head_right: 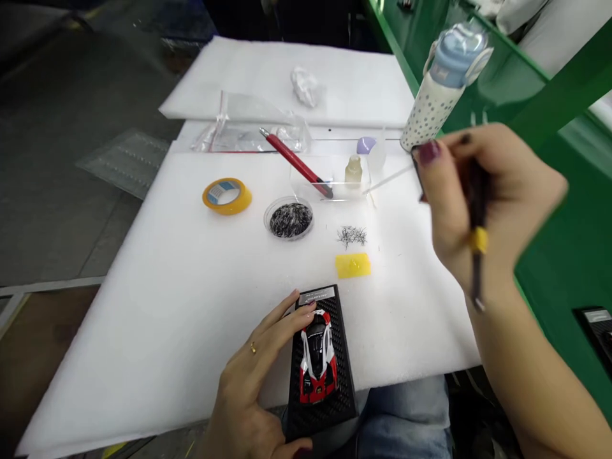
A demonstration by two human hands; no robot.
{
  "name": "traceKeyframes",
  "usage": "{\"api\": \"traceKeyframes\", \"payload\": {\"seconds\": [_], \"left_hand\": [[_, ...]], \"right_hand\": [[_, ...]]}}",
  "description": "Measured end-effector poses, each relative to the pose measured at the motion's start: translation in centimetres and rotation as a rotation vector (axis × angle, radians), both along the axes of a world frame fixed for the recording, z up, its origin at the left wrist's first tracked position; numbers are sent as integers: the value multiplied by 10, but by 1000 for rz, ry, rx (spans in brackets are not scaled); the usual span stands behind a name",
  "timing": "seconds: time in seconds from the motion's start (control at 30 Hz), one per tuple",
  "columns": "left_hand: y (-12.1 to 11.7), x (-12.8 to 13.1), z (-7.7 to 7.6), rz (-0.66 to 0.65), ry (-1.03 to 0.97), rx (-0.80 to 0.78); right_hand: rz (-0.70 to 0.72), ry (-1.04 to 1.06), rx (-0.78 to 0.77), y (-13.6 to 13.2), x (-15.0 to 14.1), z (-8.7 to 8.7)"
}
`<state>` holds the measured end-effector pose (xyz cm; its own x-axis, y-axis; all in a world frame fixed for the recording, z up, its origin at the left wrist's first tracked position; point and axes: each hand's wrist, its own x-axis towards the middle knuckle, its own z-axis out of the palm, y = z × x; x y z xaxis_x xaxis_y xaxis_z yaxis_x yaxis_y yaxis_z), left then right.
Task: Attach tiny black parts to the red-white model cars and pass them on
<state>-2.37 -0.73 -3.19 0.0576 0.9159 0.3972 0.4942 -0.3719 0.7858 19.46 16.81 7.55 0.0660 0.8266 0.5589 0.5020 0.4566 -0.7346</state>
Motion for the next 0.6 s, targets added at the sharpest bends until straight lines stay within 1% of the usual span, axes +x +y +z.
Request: {"api": "traceKeyframes", "payload": {"seconds": [0.03, 0.07, 0.1, 0.17, 0.27, 0.37, 0.5, 0.53, 0.6], "left_hand": [[1, 0, -1, -3, 5, 14], [1, 0, -3, -7, 10, 23], [2, -1, -3, -9, 10, 27], [3, -1, -4, -16, 4, 31], [3, -1, -3, -27, 2, 29], [0, -1, 0, -33, 20, 5], [-1, -3, 2, -25, 23, -16], [-1, -3, 2, -27, 23, -20], [-1, -4, 2, -37, 22, -35]], "right_hand": [[-35, -71, 132, 15, -4, 3], [-42, -130, 220, 29, -9, 5], [-38, -171, 276, 42, -15, 4], [-4, -206, 280, 64, -24, 0], [28, -260, 209, 82, -29, -11], [63, -305, 135, 86, -26, -16], [68, -313, 100, 79, -20, -12], [81, -285, 94, 75, -18, -10], [147, -131, 43, 67, -14, -10]]}}
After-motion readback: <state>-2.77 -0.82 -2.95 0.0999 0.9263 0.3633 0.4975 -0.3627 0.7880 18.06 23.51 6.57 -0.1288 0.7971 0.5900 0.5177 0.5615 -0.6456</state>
